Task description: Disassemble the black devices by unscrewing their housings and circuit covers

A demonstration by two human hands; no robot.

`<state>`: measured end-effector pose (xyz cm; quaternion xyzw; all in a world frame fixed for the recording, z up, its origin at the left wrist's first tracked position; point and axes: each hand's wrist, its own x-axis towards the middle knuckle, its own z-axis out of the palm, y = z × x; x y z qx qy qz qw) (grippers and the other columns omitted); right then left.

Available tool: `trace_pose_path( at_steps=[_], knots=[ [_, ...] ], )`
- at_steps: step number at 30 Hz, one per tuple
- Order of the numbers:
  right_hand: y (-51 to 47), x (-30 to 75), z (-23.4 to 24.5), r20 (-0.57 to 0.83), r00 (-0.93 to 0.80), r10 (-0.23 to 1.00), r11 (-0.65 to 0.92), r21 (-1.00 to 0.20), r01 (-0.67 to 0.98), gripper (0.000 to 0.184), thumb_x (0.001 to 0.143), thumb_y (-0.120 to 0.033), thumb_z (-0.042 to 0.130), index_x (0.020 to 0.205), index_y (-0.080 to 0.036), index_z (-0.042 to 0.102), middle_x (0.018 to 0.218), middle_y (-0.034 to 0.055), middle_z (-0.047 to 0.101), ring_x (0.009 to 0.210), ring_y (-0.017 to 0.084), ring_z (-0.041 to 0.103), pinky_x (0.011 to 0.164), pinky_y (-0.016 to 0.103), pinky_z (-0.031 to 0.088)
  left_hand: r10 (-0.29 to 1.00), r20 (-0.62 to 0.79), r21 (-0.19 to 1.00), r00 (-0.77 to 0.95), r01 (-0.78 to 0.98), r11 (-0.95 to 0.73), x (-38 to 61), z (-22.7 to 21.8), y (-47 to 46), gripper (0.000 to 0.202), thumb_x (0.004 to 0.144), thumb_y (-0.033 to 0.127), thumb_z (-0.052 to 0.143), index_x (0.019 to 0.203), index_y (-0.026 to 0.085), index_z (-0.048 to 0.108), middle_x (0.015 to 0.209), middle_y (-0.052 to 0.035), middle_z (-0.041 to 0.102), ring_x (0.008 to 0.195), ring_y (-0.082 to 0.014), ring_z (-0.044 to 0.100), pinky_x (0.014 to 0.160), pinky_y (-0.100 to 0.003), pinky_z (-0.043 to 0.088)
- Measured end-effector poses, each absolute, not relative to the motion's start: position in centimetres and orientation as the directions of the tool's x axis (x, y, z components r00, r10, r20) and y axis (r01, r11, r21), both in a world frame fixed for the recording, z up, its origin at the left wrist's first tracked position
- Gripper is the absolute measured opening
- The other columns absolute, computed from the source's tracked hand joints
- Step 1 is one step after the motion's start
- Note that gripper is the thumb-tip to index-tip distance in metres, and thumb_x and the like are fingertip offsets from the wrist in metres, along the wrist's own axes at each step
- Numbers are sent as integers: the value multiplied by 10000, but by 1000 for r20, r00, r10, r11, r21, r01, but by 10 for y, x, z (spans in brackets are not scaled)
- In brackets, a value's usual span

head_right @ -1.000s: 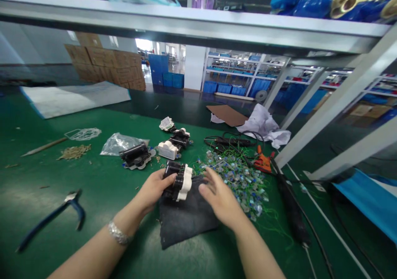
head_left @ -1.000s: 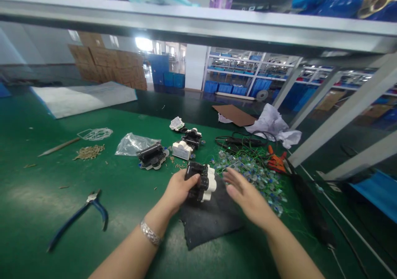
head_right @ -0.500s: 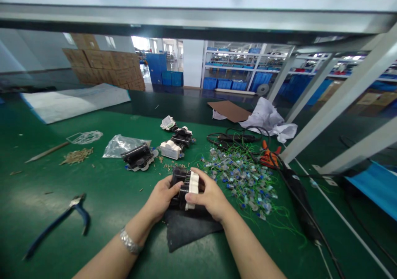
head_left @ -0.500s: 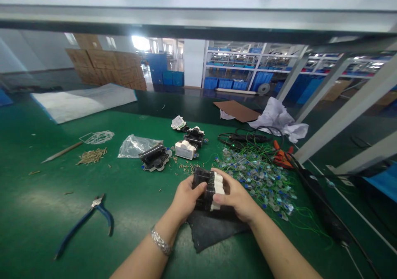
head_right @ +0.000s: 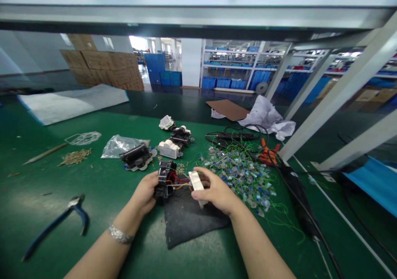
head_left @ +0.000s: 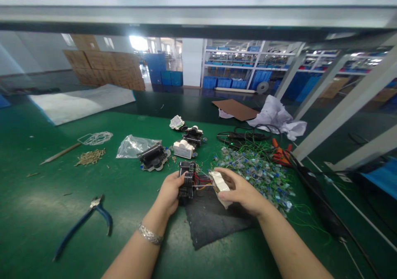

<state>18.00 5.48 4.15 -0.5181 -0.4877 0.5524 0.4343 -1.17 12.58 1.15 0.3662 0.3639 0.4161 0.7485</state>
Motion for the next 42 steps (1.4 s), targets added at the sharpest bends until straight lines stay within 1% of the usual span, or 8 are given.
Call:
trace_pose_path(
  at_steps=[5, 10, 15, 22, 27, 31, 38, 42],
  knots=[
    [55, 183, 45, -155, -48, 987, -146, -977, 155, 622, 592, -435, 654, 1126, -163, 487, 1097, 80, 545, 965, 225, 524, 827, 328, 415, 885, -269, 825, 380, -384, 415, -12, 13, 126, 198, 521, 200, 686, 676, 93, 623, 617, -43, 658, 541, -126, 583, 518, -197, 423],
    [59, 183, 37, -192, 63, 979, -202, -916, 346, 474, 760, -446, 435, 1106, -133, 514, 860, 91, 613, 706, 202, 590, 612, 336, 480, 871, -298, 792, 391, -409, 454, -8, 12, 121, 156, 512, 203, 676, 619, 105, 619, 590, -26, 649, 532, -121, 576, 524, -204, 430],
    [52, 173, 50, 100, 271, 957, -101, -762, 640, 318, 760, -263, 483, 1053, -165, 559, 1134, 124, 488, 992, 275, 477, 905, 478, 333, 866, -309, 772, 394, -428, 470, -5, 11, 118, 161, 519, 219, 686, 616, 109, 619, 596, -21, 646, 540, -126, 574, 546, -226, 438],
    [49, 141, 46, 377, -166, 911, 352, -501, 790, 133, 783, -114, 483, 820, -182, 591, 988, 69, 562, 994, 218, 463, 991, 449, 222, 869, -275, 779, 412, -434, 453, -5, 16, 115, 189, 514, 222, 698, 647, 101, 638, 628, -22, 652, 558, -113, 567, 564, -210, 426],
    [50, 155, 49, 304, -206, 930, 356, -607, 710, 111, 803, -116, 437, 733, -177, 498, 822, 7, 582, 837, 138, 536, 982, 382, 274, 865, -284, 792, 413, -407, 455, -12, 13, 122, 177, 517, 219, 688, 634, 105, 622, 593, -18, 638, 525, -117, 559, 536, -218, 423],
    [42, 169, 70, 180, -256, 950, 311, -642, 701, 110, 786, -151, 461, 687, -173, 503, 719, 6, 550, 723, 140, 521, 723, 281, 414, 866, -305, 805, 397, -378, 457, -16, 10, 129, 180, 529, 235, 670, 648, 113, 613, 598, -23, 641, 519, -125, 563, 518, -223, 419],
    [33, 167, 83, 10, -262, 965, 258, -215, 942, 166, 747, -60, 515, 608, -149, 531, 666, 5, 537, 662, 128, 467, 830, 364, 265, 868, -303, 868, 393, -262, 421, -14, 14, 126, 265, 520, 285, 707, 685, 99, 617, 577, -42, 632, 509, -143, 563, 511, -229, 405],
    [29, 169, 82, -68, -219, 973, 205, -173, 963, 145, 770, -144, 548, 633, -167, 589, 692, 23, 544, 699, 157, 490, 816, 385, 256, 896, -291, 916, 336, -172, 362, -17, 9, 129, 327, 548, 375, 699, 711, 104, 619, 579, -42, 628, 523, -161, 569, 528, -246, 406]
  ],
)
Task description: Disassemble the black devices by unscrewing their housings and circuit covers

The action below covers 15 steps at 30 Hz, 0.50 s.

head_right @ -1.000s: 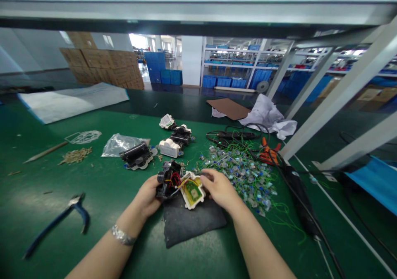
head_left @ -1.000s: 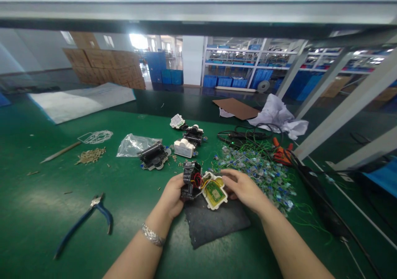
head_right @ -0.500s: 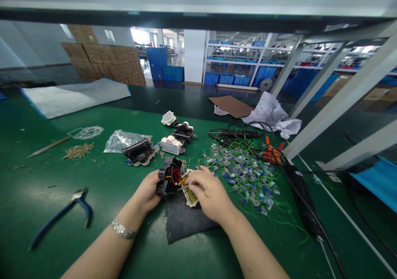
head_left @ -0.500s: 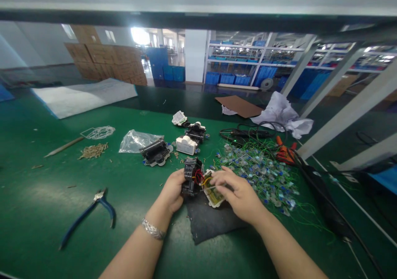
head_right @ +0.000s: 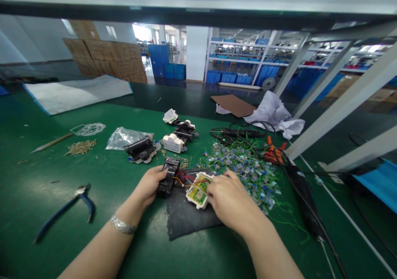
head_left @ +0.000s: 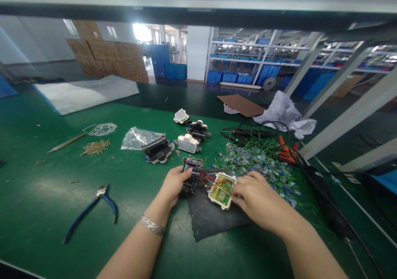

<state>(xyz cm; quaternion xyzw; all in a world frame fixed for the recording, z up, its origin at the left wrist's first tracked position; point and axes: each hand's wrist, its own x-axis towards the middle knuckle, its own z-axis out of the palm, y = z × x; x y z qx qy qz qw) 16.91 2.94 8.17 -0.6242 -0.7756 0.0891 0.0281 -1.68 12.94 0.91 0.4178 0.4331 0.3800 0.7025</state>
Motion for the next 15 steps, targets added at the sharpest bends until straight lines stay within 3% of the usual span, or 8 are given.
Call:
trace_pose_path(
  at_steps=[4, 7, 10, 12, 13, 15],
  knots=[
    [27, 173, 79, -167, -229, 959, 170, -309, 936, 102, 696, -143, 628, 610, -165, 578, 692, 13, 545, 728, 174, 505, 905, 465, 173, 940, -252, 963, 232, -37, 267, -19, 2, 135, 298, 557, 369, 693, 691, 111, 624, 592, -50, 621, 587, -198, 574, 570, -274, 408],
    [31, 174, 77, -140, -228, 964, 156, -397, 904, 116, 703, -95, 585, 618, -166, 551, 689, 2, 551, 732, 166, 505, 859, 394, 261, 980, -175, 983, 90, 66, 170, -21, 3, 133, 275, 559, 322, 702, 751, 140, 628, 734, -76, 634, 801, -257, 573, 703, -313, 410],
    [38, 175, 74, -84, -157, 984, 97, -485, 869, 128, 793, -171, 489, 672, -170, 527, 697, 5, 551, 693, 150, 504, 666, 275, 347, 981, 192, 942, -27, 285, -177, -17, 11, 119, 307, 651, 295, 637, 929, 171, 599, 999, -107, 596, 1037, -275, 477, 895, -365, 334],
    [44, 176, 73, -34, -85, 996, 52, -550, 834, 132, 817, -207, 444, 710, -169, 510, 699, 1, 549, 669, 139, 504, 611, 248, 355, 866, 488, 771, 112, 410, -488, -10, 16, 105, 293, 739, 264, 549, 1016, 172, 561, 1057, -114, 577, 1048, -252, 471, 941, -382, 308],
    [46, 176, 72, -12, -58, 998, 40, -579, 814, 127, 816, -214, 437, 720, -167, 507, 699, -1, 549, 665, 135, 506, 611, 244, 363, 793, 566, 682, 225, 412, -604, -4, 18, 98, 301, 772, 244, 506, 1062, 169, 536, 1069, -116, 575, 1044, -242, 476, 946, -385, 314],
    [49, 176, 71, 22, -36, 999, 42, -630, 775, 109, 793, -211, 448, 715, -166, 510, 706, -2, 552, 679, 132, 512, 632, 242, 379, 691, 592, 605, 414, 339, -721, 9, 17, 85, 372, 800, 202, 456, 1170, 168, 453, 1132, -116, 548, 1085, -228, 458, 953, -388, 325]
  ],
)
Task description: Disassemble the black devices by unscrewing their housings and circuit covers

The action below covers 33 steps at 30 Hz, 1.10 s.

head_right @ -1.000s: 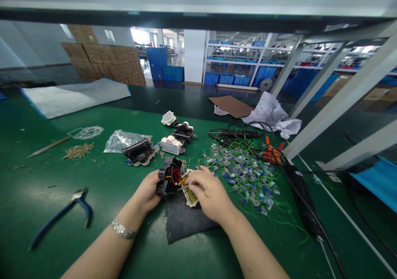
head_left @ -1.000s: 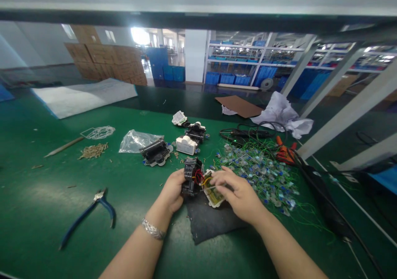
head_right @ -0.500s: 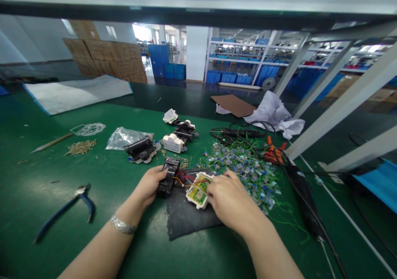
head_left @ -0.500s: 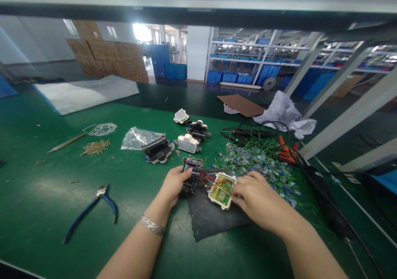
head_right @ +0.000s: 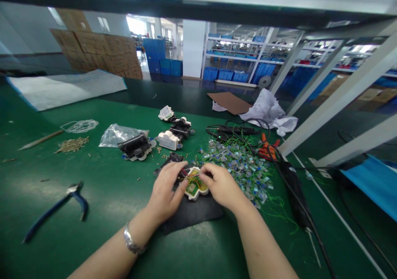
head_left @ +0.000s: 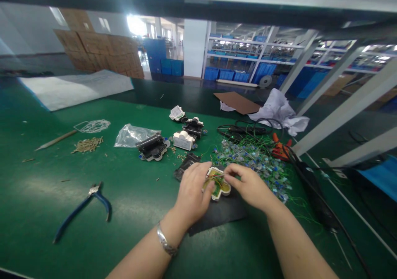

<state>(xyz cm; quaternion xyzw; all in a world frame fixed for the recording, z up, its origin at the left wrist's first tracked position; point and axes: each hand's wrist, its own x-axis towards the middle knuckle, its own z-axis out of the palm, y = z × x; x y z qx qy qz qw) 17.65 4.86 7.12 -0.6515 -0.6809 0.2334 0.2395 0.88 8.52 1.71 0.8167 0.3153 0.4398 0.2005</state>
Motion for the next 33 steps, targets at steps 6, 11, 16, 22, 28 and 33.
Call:
trace_pose_path(
  at_steps=[6, 11, 16, 22, 28, 33],
  knots=[
    [55, 185, 61, 103, 21, 994, 57, -694, 718, 97, 712, -168, 471, 702, -169, 567, 768, 20, 550, 754, 150, 514, 721, 276, 389, 661, 455, 578, 597, 366, -729, 34, 5, 78, 315, 788, 222, 502, 1092, 143, 495, 1047, -118, 589, 988, -236, 515, 929, -434, 325],
    [60, 197, 44, 94, 136, 986, -23, -736, 676, 80, 680, -201, 488, 693, -171, 561, 692, 19, 564, 670, 160, 523, 671, 306, 398, 623, 405, 519, 669, 393, -759, 36, 2, 80, 91, 748, 248, 573, 766, 167, 608, 816, -71, 631, 834, -209, 544, 871, -403, 344],
    [62, 193, 41, 21, 156, 988, -64, -852, 520, 158, 697, -313, 429, 743, -172, 482, 553, 1, 535, 489, 145, 519, 484, 266, 422, 616, 397, 529, 680, 379, -759, 38, 0, 80, 73, 730, 238, 587, 758, 176, 616, 799, -69, 639, 833, -203, 555, 902, -392, 327],
    [57, 185, 56, 113, 201, 973, -1, -870, 493, 187, 695, -336, 479, 760, -165, 515, 666, 25, 561, 623, 148, 537, 617, 281, 441, 658, 410, 602, 632, 354, -716, 38, -1, 81, 94, 751, 248, 569, 771, 162, 601, 767, -69, 631, 776, -191, 558, 901, -385, 354],
    [45, 193, 74, -24, -64, 998, 13, -850, 526, 156, 713, -292, 495, 728, -147, 551, 627, 4, 545, 552, 118, 512, 560, 237, 422, 710, 517, 741, 478, 166, -651, 18, 8, 88, 196, 839, 241, 434, 756, 160, 591, 734, -43, 613, 769, -154, 540, 782, -304, 418],
    [34, 191, 91, -307, -262, 915, 44, -570, 820, 120, 749, -222, 525, 775, -189, 637, 762, 8, 621, 724, 134, 566, 668, 217, 411, 602, 311, 573, 736, 360, -736, -9, 33, 89, 186, 780, 295, 542, 663, 171, 615, 649, -23, 605, 680, -152, 536, 704, -296, 395]
  ],
)
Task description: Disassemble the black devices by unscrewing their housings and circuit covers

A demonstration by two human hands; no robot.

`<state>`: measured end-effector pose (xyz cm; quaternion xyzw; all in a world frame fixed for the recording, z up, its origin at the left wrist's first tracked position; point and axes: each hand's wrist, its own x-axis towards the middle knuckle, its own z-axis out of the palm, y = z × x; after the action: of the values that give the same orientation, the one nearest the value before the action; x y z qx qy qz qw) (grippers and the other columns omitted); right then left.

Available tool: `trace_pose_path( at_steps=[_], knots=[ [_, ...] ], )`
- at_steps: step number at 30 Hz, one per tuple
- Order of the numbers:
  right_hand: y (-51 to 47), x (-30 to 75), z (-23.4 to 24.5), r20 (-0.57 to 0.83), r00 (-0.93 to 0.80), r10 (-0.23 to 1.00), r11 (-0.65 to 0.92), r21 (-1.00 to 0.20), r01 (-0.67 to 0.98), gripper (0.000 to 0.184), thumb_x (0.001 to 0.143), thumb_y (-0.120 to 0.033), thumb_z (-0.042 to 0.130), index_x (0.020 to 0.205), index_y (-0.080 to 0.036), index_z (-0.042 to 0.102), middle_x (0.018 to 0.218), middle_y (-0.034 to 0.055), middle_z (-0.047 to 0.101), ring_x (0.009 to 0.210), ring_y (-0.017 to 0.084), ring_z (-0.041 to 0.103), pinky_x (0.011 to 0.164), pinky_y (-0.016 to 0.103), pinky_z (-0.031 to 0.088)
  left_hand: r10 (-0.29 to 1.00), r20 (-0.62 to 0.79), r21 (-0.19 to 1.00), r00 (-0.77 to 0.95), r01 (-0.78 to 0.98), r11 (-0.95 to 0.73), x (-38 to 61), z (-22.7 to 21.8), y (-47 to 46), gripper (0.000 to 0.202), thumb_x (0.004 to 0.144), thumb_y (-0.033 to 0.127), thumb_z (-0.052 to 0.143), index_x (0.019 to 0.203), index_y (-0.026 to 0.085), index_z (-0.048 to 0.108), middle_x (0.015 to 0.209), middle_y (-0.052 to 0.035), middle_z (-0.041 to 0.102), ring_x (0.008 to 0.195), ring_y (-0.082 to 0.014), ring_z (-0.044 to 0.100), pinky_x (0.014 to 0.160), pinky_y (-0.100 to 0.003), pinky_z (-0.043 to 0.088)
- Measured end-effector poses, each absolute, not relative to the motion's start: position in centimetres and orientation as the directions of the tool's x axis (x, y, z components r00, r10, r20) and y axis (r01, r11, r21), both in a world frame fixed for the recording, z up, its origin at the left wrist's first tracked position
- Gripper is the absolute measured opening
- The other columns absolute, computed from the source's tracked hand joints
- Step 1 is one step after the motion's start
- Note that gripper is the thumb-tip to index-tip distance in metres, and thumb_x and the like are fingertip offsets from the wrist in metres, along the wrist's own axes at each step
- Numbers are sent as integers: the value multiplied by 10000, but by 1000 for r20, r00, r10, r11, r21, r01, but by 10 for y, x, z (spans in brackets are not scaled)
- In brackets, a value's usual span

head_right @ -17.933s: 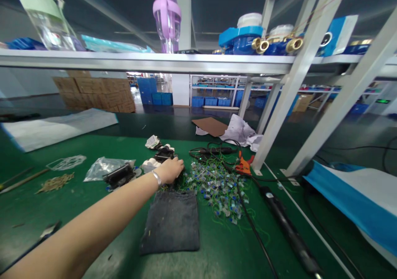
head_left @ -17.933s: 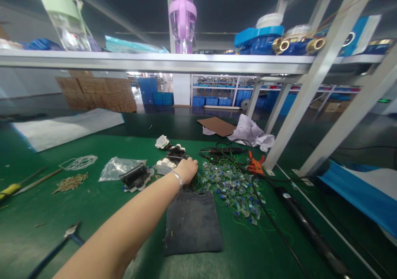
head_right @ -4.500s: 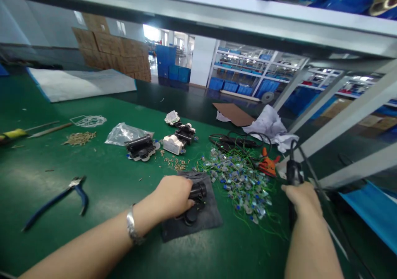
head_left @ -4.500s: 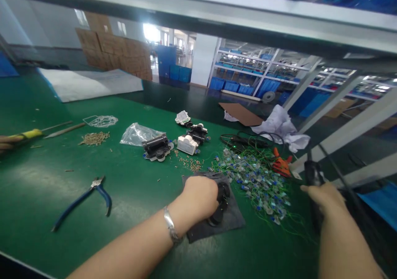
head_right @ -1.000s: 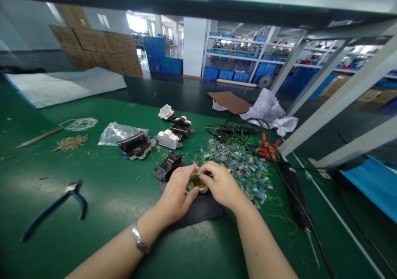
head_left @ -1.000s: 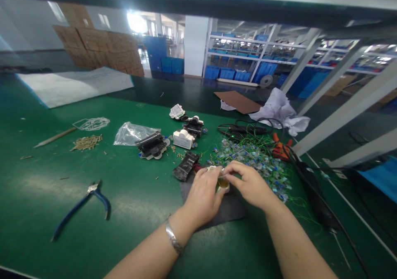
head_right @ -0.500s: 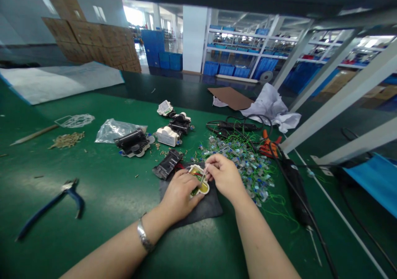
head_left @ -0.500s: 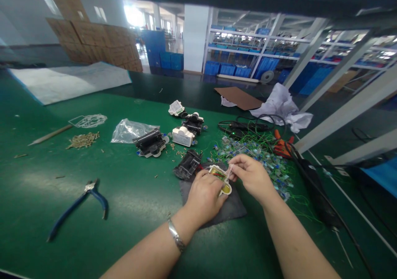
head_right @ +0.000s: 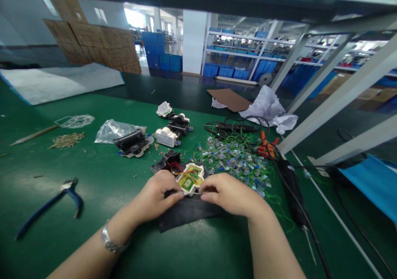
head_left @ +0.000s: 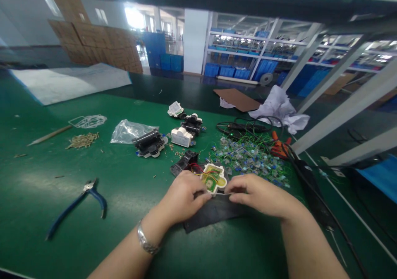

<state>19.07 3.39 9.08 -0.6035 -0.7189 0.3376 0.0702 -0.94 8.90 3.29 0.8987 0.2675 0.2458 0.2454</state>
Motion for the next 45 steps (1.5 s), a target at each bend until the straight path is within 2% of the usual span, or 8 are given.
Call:
trace_pose_path(
  at_steps=[3, 10, 15, 21, 29, 36, 40, 45],
  knots=[
    [31, 178, 91, -351, -59, 934, -16, -206, 978, 211, 782, -159, 439, 728, -184, 642, 722, 54, 619, 719, 192, 579, 658, 279, 400, 584, 65, 358, 809, 527, -770, -12, 44, 81, 231, 802, 320, 508, 703, 159, 642, 705, -65, 642, 723, -211, 578, 717, -358, 399],
    [36, 157, 77, -306, 206, 930, -191, 78, 979, 250, 691, -30, 418, 737, -112, 649, 754, 158, 625, 788, 304, 601, 639, 358, 437, 819, -114, 211, 563, 819, -534, 13, 37, 61, 243, 831, 271, 442, 770, 110, 614, 760, -146, 654, 704, -272, 627, 590, -344, 459],
    [40, 158, 63, -290, 178, 940, -171, 52, 984, 242, 754, -42, 403, 802, -93, 635, 823, 156, 624, 806, 252, 600, 675, 339, 441, 902, -96, 230, 421, 891, -392, 23, 37, 62, 257, 766, 290, 558, 957, 124, 514, 750, -113, 645, 692, -271, 630, 564, -326, 473],
    [49, 178, 52, -325, 56, 944, -114, -165, 980, 107, 721, -229, 599, 766, -134, 615, 735, 29, 608, 668, 130, 554, 588, 225, 399, 922, -58, 256, 382, 899, -356, 30, 30, 54, 489, 608, 356, 719, 996, 163, 492, 899, -97, 585, 794, -242, 600, 648, -295, 470],
    [49, 176, 67, -251, -34, 967, -68, -386, 920, 148, 727, -187, 540, 829, -172, 646, 573, -22, 561, 509, 86, 478, 478, 186, 275, 965, -43, 748, 257, 649, -139, 20, 14, 67, 471, 623, 391, 659, 1021, 175, 531, 942, -84, 553, 876, -222, 558, 775, -311, 432],
    [48, 167, 64, -157, 0, 988, -53, -336, 940, 201, 730, -157, 517, 903, -159, 618, 715, 19, 606, 626, 121, 533, 551, 196, 329, 996, -68, 906, 55, 421, 39, 28, 6, 74, 336, 599, 308, 651, 881, 145, 573, 890, -72, 548, 826, -201, 552, 778, -328, 432],
    [41, 168, 67, -102, -29, 994, 4, -239, 971, 230, 748, -81, 424, 843, -164, 616, 838, 45, 594, 793, 155, 552, 659, 214, 359, 986, -135, 960, 103, 259, 104, 20, 17, 80, 317, 646, 394, 593, 830, 138, 557, 702, -26, 552, 632, -152, 565, 549, -243, 448],
    [37, 165, 66, -8, 48, 999, -49, -93, 994, 290, 746, 9, 335, 880, -105, 566, 933, 114, 517, 803, 182, 540, 664, 247, 368, 945, -226, 974, 236, 63, 218, -5, 35, 98, 343, 658, 475, 541, 741, 142, 525, 518, 34, 484, 403, -79, 450, 360, -169, 287]
  ],
)
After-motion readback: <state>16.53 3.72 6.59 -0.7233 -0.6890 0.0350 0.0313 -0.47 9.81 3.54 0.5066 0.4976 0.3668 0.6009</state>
